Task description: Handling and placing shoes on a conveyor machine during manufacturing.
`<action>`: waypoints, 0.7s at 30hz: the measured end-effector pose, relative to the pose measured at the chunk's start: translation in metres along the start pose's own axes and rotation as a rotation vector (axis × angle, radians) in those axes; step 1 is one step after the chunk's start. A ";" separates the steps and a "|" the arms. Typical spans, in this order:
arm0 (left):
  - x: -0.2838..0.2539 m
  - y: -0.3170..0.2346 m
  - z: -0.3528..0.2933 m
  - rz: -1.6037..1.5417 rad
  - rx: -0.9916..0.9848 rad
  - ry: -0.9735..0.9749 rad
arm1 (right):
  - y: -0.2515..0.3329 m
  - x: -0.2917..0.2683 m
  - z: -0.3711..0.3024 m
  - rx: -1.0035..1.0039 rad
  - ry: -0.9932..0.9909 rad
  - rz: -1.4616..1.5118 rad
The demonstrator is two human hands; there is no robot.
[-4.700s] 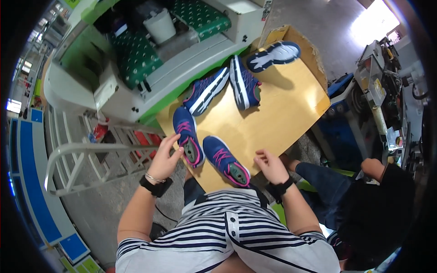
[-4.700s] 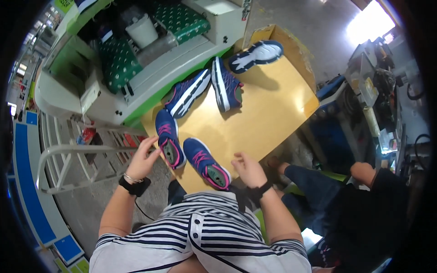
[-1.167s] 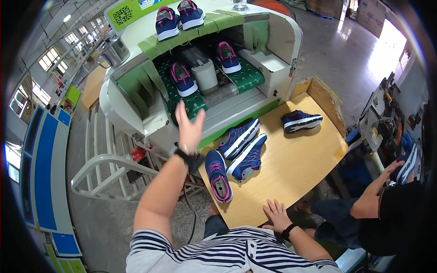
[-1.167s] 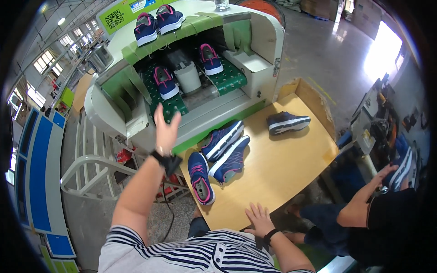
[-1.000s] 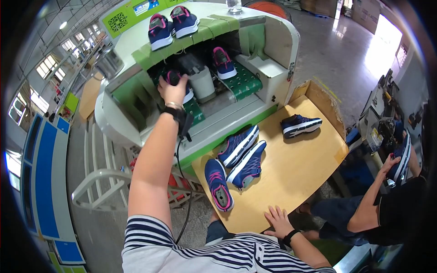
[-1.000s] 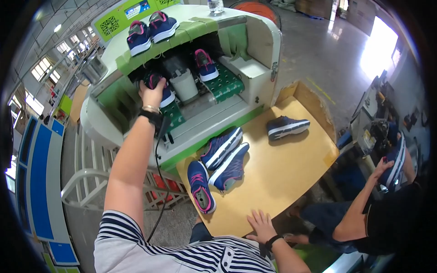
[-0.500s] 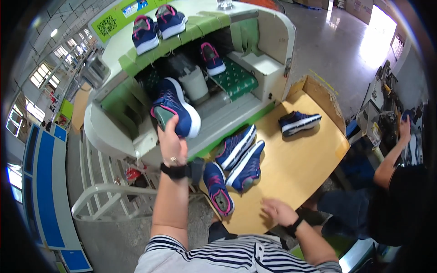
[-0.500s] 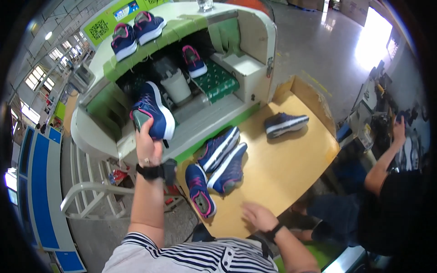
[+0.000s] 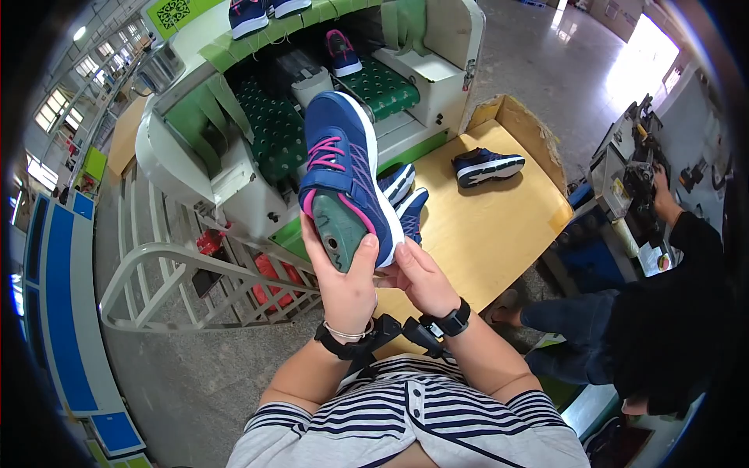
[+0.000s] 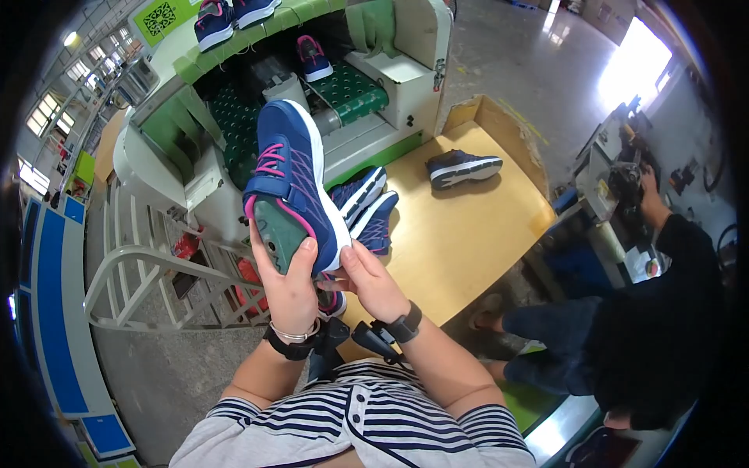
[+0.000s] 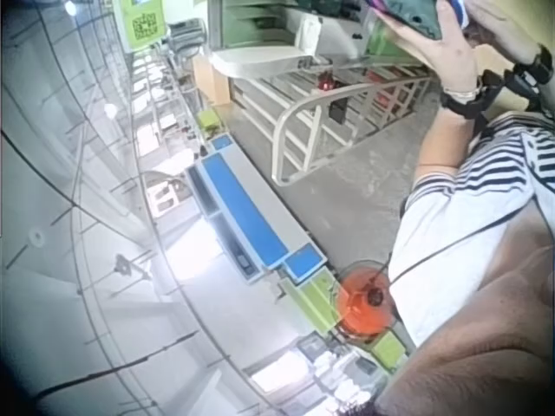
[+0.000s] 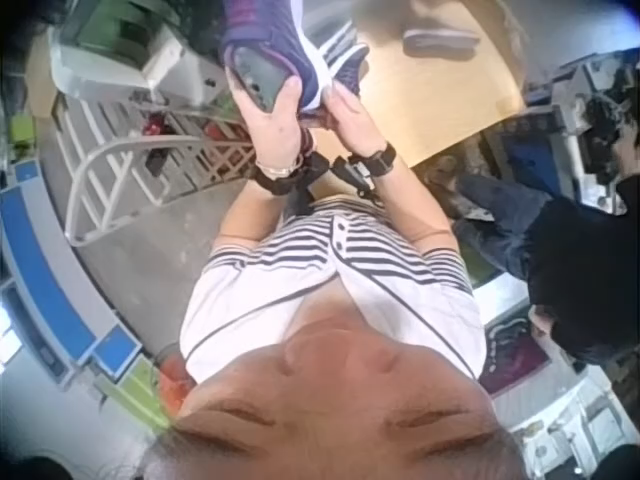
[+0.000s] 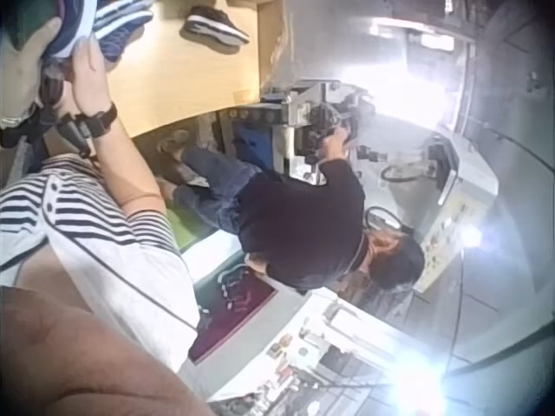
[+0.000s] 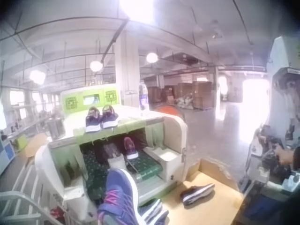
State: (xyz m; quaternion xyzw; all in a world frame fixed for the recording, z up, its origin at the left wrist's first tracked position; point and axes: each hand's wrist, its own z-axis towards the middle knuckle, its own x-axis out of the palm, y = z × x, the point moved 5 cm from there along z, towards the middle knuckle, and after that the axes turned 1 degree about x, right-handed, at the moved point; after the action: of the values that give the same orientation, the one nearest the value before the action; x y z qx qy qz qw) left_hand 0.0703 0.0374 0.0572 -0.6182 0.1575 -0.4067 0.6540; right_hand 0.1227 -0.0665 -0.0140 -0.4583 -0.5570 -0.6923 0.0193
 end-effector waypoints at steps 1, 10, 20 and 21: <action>0.000 -0.002 -0.003 0.022 -0.011 0.019 | -0.001 0.000 -0.004 0.033 0.019 0.013; 0.005 0.004 -0.040 0.210 -0.006 0.072 | -0.001 -0.009 -0.022 0.064 -0.096 -0.186; -0.008 0.015 -0.019 -0.099 -0.186 0.094 | 0.005 -0.010 -0.030 0.203 0.054 -0.276; -0.008 0.014 -0.020 -0.102 -0.193 0.098 | 0.010 -0.005 -0.031 0.198 0.043 -0.264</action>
State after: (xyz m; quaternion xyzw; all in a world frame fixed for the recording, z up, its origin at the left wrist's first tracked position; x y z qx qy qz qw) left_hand 0.0557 0.0278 0.0381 -0.6648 0.1960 -0.4520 0.5615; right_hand 0.1122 -0.0968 -0.0084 -0.3620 -0.6774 -0.6402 -0.0147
